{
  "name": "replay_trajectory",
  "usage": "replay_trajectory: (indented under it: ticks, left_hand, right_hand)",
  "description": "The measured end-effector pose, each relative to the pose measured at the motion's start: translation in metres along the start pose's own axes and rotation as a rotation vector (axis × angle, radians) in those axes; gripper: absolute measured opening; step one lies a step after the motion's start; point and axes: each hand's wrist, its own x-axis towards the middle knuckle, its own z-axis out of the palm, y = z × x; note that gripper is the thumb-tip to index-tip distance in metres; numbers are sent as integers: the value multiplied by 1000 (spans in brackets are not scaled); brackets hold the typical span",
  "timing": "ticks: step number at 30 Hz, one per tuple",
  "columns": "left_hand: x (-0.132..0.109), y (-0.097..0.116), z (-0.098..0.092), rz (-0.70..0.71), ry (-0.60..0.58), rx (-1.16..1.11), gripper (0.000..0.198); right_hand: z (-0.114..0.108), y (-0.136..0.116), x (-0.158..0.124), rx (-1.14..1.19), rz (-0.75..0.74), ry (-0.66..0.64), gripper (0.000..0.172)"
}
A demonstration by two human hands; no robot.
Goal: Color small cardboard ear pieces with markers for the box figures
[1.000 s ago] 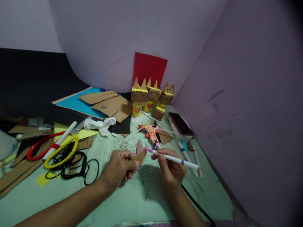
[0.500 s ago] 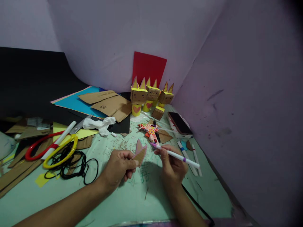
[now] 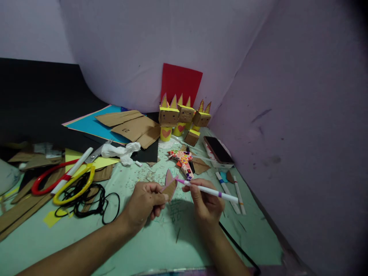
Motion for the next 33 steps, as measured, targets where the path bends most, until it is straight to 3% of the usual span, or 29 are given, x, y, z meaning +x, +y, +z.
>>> replay_trajectory:
  ticks: [5,18,27,33]
  left_hand:
    - [2,0,0,-6,0,-2,18]
    - [4,-2,-1,-5,32,-23,20]
    - [4,-3,-1,13,32,-30,20]
    - [4,-3,-1,39,31,-32,21]
  right_hand:
    - [1,0,1,23,54,132,6]
    - [-1,4,-3,-16,-11,-78,7]
    - [-2,3,-5,-17,-98,-49,13]
    - [-1,1,-5,-60,-79,-118,7]
